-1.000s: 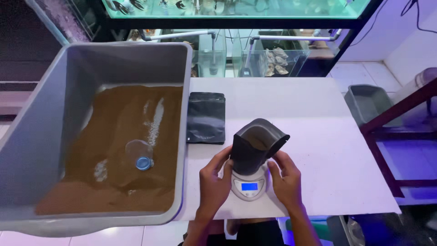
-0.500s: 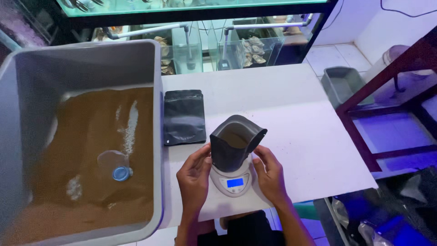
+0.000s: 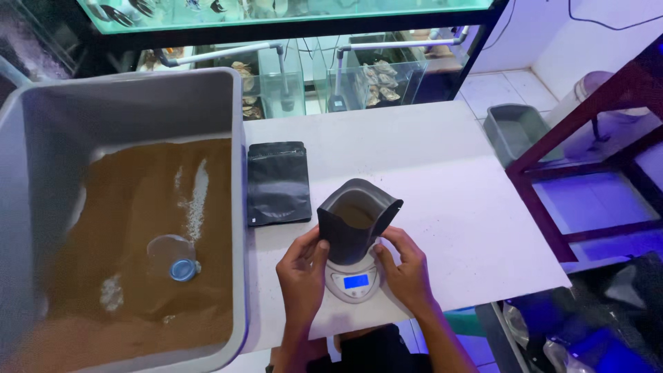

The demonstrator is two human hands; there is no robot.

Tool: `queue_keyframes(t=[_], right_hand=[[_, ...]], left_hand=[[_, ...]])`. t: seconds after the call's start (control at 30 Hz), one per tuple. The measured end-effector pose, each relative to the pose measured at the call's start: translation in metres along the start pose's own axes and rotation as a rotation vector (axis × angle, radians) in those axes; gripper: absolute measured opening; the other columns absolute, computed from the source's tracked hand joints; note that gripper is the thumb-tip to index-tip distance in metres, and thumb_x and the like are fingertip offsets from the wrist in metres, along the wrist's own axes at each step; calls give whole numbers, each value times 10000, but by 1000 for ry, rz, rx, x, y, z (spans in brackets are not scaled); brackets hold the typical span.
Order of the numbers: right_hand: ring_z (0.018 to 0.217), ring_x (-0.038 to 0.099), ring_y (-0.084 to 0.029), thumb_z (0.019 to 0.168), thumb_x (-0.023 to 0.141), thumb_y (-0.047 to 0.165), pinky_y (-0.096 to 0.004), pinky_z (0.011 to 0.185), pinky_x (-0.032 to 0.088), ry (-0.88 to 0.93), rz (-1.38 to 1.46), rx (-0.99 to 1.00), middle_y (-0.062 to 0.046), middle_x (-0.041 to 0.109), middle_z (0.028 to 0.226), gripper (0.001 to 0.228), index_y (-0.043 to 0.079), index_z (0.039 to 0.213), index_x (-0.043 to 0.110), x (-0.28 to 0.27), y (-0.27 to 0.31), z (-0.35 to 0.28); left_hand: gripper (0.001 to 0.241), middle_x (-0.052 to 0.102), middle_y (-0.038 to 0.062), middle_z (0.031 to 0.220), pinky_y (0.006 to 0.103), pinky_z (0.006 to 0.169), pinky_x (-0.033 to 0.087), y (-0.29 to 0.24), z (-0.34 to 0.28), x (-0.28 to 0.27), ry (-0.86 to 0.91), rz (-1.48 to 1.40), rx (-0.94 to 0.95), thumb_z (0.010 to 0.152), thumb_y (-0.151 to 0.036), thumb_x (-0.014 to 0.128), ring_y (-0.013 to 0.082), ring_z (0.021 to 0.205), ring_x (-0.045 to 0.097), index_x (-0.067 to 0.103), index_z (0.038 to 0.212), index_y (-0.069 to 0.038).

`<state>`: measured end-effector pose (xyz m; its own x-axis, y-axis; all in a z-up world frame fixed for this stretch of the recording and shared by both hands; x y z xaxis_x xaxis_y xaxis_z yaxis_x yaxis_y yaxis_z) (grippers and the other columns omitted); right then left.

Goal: The person fills a black pouch with sand from a large grey bin using a small plastic cup and weighs the pouch on a digital scale.

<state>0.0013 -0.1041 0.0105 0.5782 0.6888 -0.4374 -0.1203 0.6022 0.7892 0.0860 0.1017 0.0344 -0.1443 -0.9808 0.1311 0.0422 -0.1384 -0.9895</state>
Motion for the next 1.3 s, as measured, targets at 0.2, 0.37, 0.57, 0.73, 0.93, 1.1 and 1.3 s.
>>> queue_keyframes(t=[0.2, 0.37, 0.57, 0.73, 0.93, 1.1, 1.3], right_hand=[[1158, 819, -293, 1052, 764, 49, -436, 1008, 679, -61, -9, -166, -126, 855, 1200, 114, 48, 1157, 811, 3, -1, 5], [1211, 807, -314, 1043, 774, 49, -443, 1039, 671, -46, 13, -186, -150, 837, 1253, 141, 33, 1182, 792, -3, 25, -1], [1535, 585, -302, 934, 895, 267, -417, 1287, 460, 116, 384, -78, -225, 570, 1646, 826, -7, 1586, 469, 19, 36, -17], [1683, 441, -345, 755, 1048, 182, -467, 1400, 329, 106, 373, -117, -255, 424, 1768, 1243, 41, 1715, 270, 37, 55, -11], [1534, 617, -365, 785, 932, -110, -475, 1312, 476, 133, 503, -271, -295, 607, 1589, 1116, 121, 1678, 305, 25, 115, 16], [1457, 649, -381, 831, 914, -34, -423, 1153, 586, 182, 519, -312, -351, 634, 1538, 963, 248, 1478, 259, 15, 143, 32], [1505, 658, -352, 799, 952, 11, -396, 1174, 579, 166, 422, -331, -288, 599, 1590, 1033, 127, 1592, 299, 16, 154, 48]], left_hand=[[265, 888, 156, 1366, 346, 1103, 662, -2, -2, 6, -50, -41, 11, 1032, -185, 778, 235, 1288, 841, 843, 1238, -31], [179, 900, 138, 1210, 325, 1018, 648, -5, -10, 6, -129, -100, -14, 1053, -147, 763, 199, 1153, 829, 817, 1181, -34], [140, 795, 77, 980, 304, 892, 572, -4, -21, 1, -264, -330, -81, 1064, -176, 790, 147, 958, 717, 714, 1077, -59], [232, 732, 88, 977, 322, 881, 618, -10, -31, 1, -304, -616, -19, 1063, -231, 818, 129, 959, 684, 648, 1062, -72], [429, 780, 121, 1126, 372, 903, 560, -15, -37, -2, -298, -888, -24, 1096, -54, 697, 167, 987, 679, 585, 1510, -68], [542, 743, 208, 1449, 446, 1070, 595, -27, -42, 3, -256, -1083, 2, 1081, -99, 666, 294, 1211, 737, 539, 1605, -50], [747, 701, 175, 1535, 460, 1109, 577, -51, -44, 5, -143, -1106, 117, 1065, -243, 726, 306, 1304, 732, 413, 1720, -63]])
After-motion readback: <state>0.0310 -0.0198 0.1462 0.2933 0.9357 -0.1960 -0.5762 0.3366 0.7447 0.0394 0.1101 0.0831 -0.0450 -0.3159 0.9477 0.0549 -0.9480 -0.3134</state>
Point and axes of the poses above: each hand's wrist, its own z-axis towards the middle knuckle, its own x-axis out of the palm, y = z × x, the point moved 2 cm from there along z, towards the middle knuckle
